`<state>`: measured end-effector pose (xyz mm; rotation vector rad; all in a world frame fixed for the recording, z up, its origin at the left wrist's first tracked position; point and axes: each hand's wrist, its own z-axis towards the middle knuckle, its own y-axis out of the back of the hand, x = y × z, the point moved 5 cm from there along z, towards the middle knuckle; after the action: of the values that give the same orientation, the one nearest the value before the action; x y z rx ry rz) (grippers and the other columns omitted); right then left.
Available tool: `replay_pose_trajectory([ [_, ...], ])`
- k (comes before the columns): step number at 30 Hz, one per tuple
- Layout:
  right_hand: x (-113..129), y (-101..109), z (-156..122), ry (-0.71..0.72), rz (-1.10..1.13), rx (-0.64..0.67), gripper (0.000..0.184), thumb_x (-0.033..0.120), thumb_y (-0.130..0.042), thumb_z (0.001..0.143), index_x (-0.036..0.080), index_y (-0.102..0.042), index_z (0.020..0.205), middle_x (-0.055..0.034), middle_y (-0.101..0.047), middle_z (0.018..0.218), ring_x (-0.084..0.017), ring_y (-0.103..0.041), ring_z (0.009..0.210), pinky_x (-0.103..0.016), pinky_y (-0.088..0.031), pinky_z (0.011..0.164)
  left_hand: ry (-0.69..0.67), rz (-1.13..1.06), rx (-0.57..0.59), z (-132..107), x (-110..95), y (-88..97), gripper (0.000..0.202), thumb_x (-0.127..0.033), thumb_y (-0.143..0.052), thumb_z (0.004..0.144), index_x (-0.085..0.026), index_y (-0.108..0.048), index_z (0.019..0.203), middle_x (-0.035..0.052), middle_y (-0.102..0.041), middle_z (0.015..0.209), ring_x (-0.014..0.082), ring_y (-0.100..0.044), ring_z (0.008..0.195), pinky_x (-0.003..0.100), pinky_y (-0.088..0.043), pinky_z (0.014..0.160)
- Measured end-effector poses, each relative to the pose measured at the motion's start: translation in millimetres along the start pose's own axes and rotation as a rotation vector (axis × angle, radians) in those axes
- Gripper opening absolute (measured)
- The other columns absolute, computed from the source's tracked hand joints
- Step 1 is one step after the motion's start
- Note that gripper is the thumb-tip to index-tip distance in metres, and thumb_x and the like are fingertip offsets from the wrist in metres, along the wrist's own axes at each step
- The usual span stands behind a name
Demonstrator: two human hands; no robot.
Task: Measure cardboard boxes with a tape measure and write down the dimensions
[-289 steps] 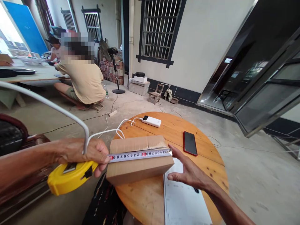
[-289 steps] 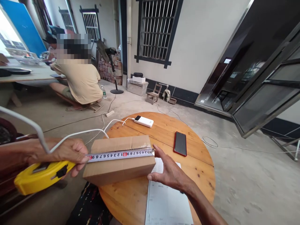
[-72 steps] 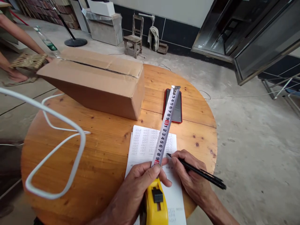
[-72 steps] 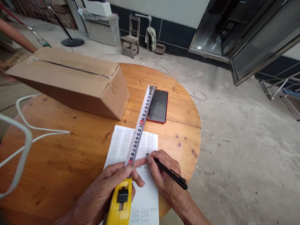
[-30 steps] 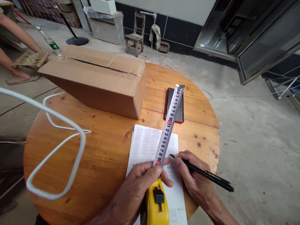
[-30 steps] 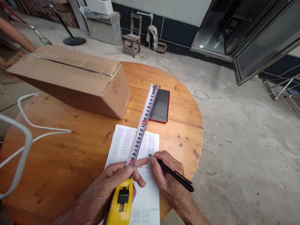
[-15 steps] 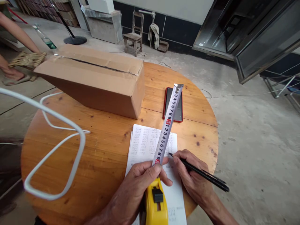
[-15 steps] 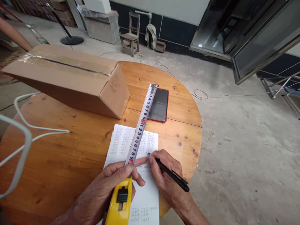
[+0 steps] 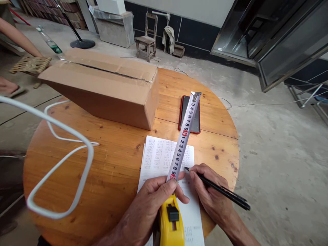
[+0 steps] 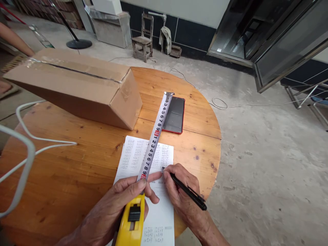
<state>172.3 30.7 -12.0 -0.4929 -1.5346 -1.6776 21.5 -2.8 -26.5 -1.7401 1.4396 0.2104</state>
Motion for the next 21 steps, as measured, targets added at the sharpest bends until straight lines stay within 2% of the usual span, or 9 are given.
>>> replay_pose_trajectory([
  [14,-1.1,0.7,-2.2,-0.032,0.050,0.016,0.012,0.020,-0.049,0.091,0.020,-0.059,0.086,0.0005,-0.061,0.074,-0.011,-0.057,0.062,-0.023,-0.046,0.057,0.006,-0.014,0.015,1.2,-1.7,-1.5,0.038,-0.043,-0.054,0.086,-0.015,-0.074,0.070,0.0081,-0.055,0.134,0.0053,-0.054,0.051,0.020,-0.034,0.045],
  [21,-1.9,-0.4,-1.9,-0.027,0.058,0.024,0.010,0.020,-0.049,0.091,0.020,-0.059,0.087,-0.0001,-0.060,0.075,-0.011,-0.056,0.063,-0.022,-0.046,0.058,-0.013,-0.003,0.030,0.3,-1.9,-1.0,0.037,-0.043,-0.054,0.086,-0.015,-0.075,0.073,0.0089,-0.055,0.135,0.0047,-0.052,0.049,0.020,-0.030,0.042],
])
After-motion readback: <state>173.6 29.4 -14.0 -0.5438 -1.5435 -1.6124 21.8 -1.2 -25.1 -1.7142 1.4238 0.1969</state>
